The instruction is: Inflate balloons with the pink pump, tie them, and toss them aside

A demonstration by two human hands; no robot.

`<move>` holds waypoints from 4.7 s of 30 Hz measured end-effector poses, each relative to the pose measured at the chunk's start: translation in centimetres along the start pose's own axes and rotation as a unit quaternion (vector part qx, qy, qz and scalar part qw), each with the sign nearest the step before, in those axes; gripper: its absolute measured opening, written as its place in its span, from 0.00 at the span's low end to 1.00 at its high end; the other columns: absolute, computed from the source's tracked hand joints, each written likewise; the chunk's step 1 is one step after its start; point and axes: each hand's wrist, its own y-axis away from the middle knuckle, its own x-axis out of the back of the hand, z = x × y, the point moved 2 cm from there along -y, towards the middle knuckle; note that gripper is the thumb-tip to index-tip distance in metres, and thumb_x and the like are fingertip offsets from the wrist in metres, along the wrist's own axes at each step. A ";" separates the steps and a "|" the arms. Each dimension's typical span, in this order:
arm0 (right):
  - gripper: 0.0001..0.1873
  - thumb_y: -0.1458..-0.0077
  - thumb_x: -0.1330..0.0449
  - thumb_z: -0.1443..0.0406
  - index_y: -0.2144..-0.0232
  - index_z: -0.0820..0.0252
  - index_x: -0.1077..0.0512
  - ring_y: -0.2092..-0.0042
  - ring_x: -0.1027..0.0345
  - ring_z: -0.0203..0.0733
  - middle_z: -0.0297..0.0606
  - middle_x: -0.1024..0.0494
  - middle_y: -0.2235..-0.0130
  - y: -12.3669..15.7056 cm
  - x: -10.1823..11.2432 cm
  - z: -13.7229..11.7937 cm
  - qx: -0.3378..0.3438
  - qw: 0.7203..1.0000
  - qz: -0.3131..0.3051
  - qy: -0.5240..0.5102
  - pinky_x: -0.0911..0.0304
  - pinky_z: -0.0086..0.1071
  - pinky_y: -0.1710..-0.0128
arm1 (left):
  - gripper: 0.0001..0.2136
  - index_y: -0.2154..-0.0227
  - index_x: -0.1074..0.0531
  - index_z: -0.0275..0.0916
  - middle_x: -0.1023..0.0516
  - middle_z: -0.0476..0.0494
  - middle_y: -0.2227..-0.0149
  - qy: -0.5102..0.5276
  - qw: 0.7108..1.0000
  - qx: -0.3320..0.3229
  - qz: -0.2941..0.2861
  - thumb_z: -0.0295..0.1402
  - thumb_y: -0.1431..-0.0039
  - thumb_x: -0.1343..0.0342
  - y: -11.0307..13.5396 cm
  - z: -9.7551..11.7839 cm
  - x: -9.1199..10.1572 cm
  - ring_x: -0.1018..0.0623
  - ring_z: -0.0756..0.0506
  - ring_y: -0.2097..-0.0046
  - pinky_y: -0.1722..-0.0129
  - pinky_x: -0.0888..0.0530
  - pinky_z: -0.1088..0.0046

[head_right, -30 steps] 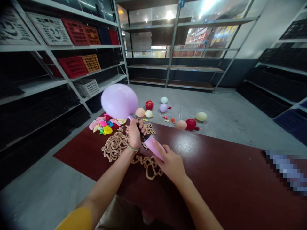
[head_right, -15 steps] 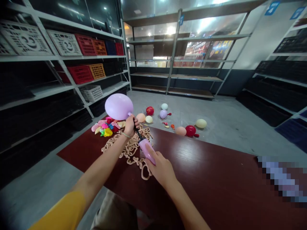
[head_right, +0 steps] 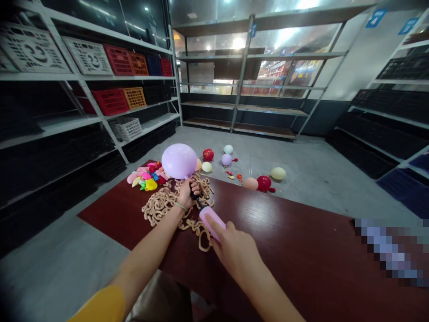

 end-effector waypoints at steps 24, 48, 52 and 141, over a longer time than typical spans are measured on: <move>0.33 0.37 0.46 0.56 0.32 0.36 0.50 0.72 0.26 0.41 0.39 0.26 0.63 -1.8 -0.7 -3.7 -0.057 0.998 -0.011 0.037 0.48 0.28 0.77 | 0.10 0.74 0.45 0.41 0.45 0.57 0.81 -0.020 1.000 -0.005 0.009 0.32 0.40 0.50 1.1 -1.2 -0.6 0.43 0.56 0.84 0.86 0.49 0.82; 0.33 0.36 0.46 0.61 0.33 0.35 0.50 0.70 0.25 0.41 0.37 0.26 0.62 1.9 -0.1 -4.0 -0.043 0.997 -0.008 0.059 0.50 0.27 0.78 | 0.07 0.71 0.43 0.41 0.44 0.57 0.80 -0.003 0.999 -0.010 -0.054 0.32 0.40 0.49 1.8 -0.3 -1.4 0.43 0.56 0.84 0.86 0.48 0.81; 0.30 0.35 0.48 0.62 0.34 0.37 0.47 0.73 0.26 0.40 0.37 0.26 0.64 4.4 0.8 -3.2 -0.044 0.995 -0.012 0.087 0.50 0.27 0.79 | 0.09 0.72 0.43 0.41 0.45 0.57 0.80 0.010 0.998 -0.006 -0.065 0.33 0.41 0.48 2.0 0.2 -1.6 0.42 0.56 0.84 0.86 0.47 0.81; 0.37 0.34 0.51 0.57 0.29 0.46 0.62 0.60 0.27 0.44 0.41 0.27 0.52 -1.5 -4.4 3.7 0.004 0.999 -0.022 -0.024 0.42 0.31 0.67 | 0.14 0.73 0.43 0.42 0.40 0.56 0.81 -0.062 0.981 -0.175 0.047 0.43 0.37 0.48 1.4 -1.9 -0.9 0.38 0.54 0.84 0.85 0.40 0.77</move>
